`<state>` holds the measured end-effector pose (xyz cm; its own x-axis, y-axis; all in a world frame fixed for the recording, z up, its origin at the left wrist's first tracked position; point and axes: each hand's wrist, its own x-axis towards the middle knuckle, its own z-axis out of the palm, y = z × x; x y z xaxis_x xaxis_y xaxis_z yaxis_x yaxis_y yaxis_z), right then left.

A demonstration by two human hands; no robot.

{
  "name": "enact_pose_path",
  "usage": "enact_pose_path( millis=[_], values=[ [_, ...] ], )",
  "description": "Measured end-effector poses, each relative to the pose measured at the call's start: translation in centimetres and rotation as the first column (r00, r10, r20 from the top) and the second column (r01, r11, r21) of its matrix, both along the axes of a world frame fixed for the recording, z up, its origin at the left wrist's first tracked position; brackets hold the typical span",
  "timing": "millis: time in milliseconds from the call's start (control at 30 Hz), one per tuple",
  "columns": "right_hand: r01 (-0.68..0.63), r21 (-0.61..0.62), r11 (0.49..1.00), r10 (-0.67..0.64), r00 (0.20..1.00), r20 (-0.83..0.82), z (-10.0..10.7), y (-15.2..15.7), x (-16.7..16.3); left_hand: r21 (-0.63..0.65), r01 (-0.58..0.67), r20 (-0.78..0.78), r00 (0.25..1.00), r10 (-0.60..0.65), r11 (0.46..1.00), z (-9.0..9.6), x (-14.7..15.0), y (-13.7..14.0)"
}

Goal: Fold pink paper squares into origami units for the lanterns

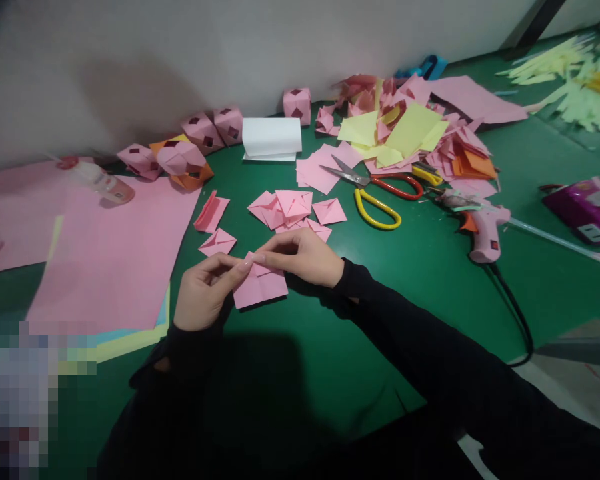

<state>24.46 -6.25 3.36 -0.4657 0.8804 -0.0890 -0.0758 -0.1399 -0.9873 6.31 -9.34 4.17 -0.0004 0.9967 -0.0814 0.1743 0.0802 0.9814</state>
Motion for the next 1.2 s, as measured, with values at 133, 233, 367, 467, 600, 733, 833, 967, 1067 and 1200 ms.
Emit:
enact_pose_path(
  millis=[133,233,367,467,600,733,833,967,1067,1200],
  values=[
    [0.006,-0.007,1.0,-0.006,1.0,0.002,0.1,0.0,0.0,0.003,0.001,0.021,1.0,-0.002,1.0,0.0,0.0,0.0],
    [0.012,0.01,1.0,-0.012,1.0,0.028,0.2,0.0,0.0,0.011,0.014,0.034,0.999,-0.015,1.0,0.0,0.0,-0.1],
    [0.009,0.017,1.0,-0.01,0.999,0.048,0.2,0.1,0.0,0.031,0.068,0.022,0.997,-0.069,0.997,0.0,-0.2,0.1],
    [0.012,0.023,1.0,-0.013,0.999,0.049,0.1,0.0,-0.1,0.036,0.094,-0.008,0.996,-0.094,0.995,-0.1,-0.2,0.1],
    [0.035,0.039,0.999,-0.037,0.997,0.072,0.1,-0.3,-0.3,0.097,0.073,-0.093,0.994,-0.064,0.993,-1.0,-0.1,0.0],
    [0.083,0.166,0.983,-0.11,0.98,0.163,0.0,-0.5,-0.4,0.104,0.014,-0.135,0.991,0.0,0.994,-1.6,0.2,0.0],
    [0.117,0.18,0.977,-0.145,0.978,0.153,-0.1,-0.4,-0.4,0.042,0.001,-0.12,0.993,0.004,0.999,-1.0,0.2,0.0],
    [0.176,0.121,0.977,-0.187,0.979,0.081,-0.2,-0.3,-0.5,-0.027,0.063,-0.072,0.995,-0.065,0.998,-0.1,0.2,0.0],
    [0.194,0.071,0.978,-0.198,0.979,0.046,-0.1,-0.3,-0.6,0.037,0.054,-0.099,0.994,-0.05,0.998,-0.2,0.1,0.0],
    [0.149,0.025,0.989,-0.15,0.987,0.054,0.1,-0.5,-0.7,0.099,0.034,-0.099,0.995,-0.024,0.994,-1.0,0.0,0.0]
  ],
)
